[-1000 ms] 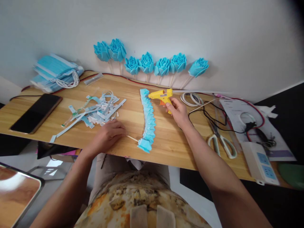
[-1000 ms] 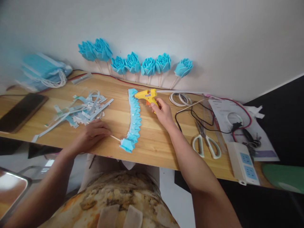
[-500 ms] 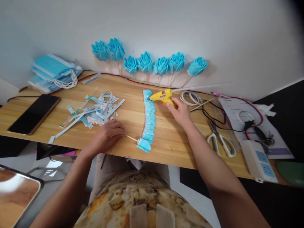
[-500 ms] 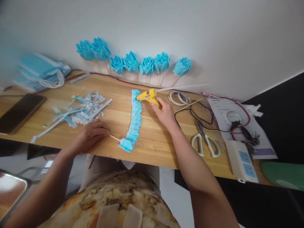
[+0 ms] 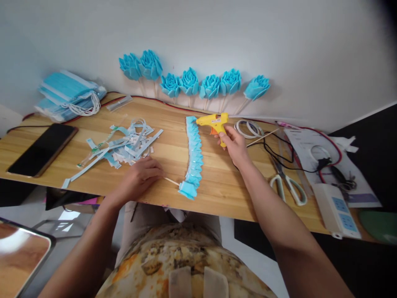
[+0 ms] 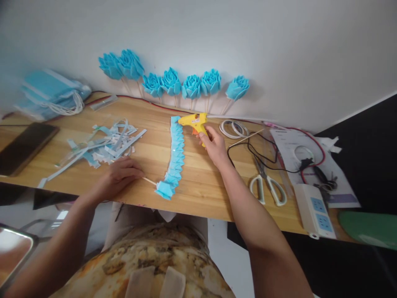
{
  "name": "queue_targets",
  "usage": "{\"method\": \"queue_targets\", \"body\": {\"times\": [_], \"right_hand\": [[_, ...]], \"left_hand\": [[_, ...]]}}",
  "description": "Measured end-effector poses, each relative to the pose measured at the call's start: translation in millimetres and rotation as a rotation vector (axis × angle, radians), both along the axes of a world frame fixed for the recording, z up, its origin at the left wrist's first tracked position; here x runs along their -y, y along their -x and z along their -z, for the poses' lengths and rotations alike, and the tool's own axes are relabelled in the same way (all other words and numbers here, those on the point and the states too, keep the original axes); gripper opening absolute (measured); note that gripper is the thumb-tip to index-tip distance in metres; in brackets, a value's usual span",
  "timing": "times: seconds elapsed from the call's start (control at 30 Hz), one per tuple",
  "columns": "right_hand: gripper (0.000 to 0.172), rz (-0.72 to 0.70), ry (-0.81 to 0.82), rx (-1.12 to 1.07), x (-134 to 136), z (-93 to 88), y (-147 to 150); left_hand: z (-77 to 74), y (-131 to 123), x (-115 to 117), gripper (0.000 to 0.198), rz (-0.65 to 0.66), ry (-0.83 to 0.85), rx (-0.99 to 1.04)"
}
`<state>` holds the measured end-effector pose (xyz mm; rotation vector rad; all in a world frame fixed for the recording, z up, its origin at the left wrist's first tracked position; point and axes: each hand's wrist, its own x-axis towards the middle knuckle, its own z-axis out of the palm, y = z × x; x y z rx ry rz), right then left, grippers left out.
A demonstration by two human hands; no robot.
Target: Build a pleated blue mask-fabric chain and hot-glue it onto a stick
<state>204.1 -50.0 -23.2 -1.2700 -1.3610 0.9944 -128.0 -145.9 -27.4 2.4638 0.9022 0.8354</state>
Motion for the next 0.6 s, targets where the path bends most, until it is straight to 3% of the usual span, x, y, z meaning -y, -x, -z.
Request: {"method": "queue_targets", "body": {"times": [0.27, 0.47, 0.6], "right_hand": [[0.044, -0.009, -0.062, 0.116, -3.6, 6.9, -2.2], [0.038, -0.006, -0.161, 0.435, -3.8, 3.4, -0.7], [0.039, -0.004, -0.193, 0.495, -2.7, 1.0, -0.3]], "left_hand": [[0.8, -0.2, -0.1, 0.018, -0.003, -0.008, -0.005], [-0.2, 0.4, -0.3, 0.018, 0.003, -0.017, -0.004], [-1.0, -0.1, -0.1, 0.018, 0.004, -0.014, -0.008]]}}
